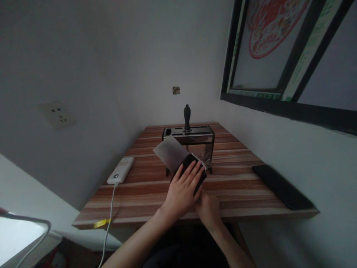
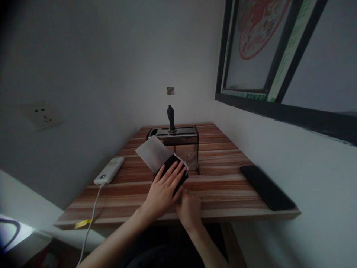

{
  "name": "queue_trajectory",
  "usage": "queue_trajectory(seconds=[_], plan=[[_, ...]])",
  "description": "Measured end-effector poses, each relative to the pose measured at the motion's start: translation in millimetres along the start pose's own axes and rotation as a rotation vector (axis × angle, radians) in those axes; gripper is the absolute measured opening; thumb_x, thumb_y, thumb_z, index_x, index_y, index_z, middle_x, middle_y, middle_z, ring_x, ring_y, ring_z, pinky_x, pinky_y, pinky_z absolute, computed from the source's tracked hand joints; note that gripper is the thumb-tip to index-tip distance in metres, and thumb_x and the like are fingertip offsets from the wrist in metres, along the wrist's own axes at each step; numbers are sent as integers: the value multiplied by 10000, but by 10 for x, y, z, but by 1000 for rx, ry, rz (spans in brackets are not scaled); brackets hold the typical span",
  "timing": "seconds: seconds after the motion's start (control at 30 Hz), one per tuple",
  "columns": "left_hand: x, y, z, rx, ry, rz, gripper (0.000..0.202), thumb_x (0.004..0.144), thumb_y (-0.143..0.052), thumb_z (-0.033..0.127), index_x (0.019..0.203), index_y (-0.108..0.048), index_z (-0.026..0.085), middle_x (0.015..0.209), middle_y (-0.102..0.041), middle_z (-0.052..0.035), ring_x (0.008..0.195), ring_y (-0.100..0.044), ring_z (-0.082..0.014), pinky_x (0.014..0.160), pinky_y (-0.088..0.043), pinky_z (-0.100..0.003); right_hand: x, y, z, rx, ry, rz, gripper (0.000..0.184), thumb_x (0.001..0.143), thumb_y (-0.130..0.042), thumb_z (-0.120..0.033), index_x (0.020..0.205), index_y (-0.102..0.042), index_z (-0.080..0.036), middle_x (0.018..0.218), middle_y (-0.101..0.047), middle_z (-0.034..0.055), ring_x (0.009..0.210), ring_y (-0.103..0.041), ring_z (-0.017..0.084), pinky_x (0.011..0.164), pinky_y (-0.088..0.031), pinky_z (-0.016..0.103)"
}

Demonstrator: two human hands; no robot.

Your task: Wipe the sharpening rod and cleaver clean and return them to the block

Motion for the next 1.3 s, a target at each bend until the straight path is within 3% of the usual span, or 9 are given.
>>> queue_trajectory(seconds=[0.13, 0.37, 0.73, 0.97, 1.3], plan=[[-43, -28, 159, -55, -67, -36, 500, 944, -311, 386, 1413, -290, 214, 1495, -256, 35, 1385, -191, -134, 1143, -146, -351, -2, -71, 45, -21, -12, -29, 203, 747, -492, -79, 723, -683, -143, 724, -726, 125, 661, -683, 213, 556, -436, 242], [-107, 0, 219, -115, -195, -79, 489, 951, -304, 388, 1398, -319, 190, 1476, -311, 15, 1389, -174, -127, 1144, -128, -351, -24, -143, 62, -45, 36, -6, 224, 717, -532, -98, 861, -703, -110, 873, -725, 169, 731, -680, 238, 612, -471, 265], [-74, 13, 134, -19, -138, -56, 508, 948, -291, 421, 1421, -264, 239, 1504, -226, 49, 1393, -161, -134, 1135, -158, -356, -20, -59, 7, -8, 41, 3, 196, 750, -494, -81, 720, -680, -138, 705, -726, 115, 629, -678, 201, 539, -419, 229], [20, 131, -190, 37, -1, 0, 531, 926, -368, 385, 1425, -271, 232, 1493, -259, 15, 1380, -218, -184, 1140, -144, -395, -19, 28, -55, 13, 65, 48, 197, 817, -551, -286, 948, -641, -169, 731, -727, 67, 650, -685, 202, 562, -388, 232], [210, 394, -920, 59, 218, 104, 504, 933, -331, 270, 1427, -266, 194, 1495, -255, -30, 1390, -184, -210, 1135, -119, -461, -29, 43, -72, -42, 74, 63, 158, 844, -519, -302, 832, -622, -182, 637, -695, 31, 583, -661, 175, 529, -314, 235]])
Point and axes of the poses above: each hand's wrist, its own x-axis towards the middle knuckle, its own y-axis out of the back of the hand, z = x × y, the point moved 7 cm from there along x, towards the middle knuckle
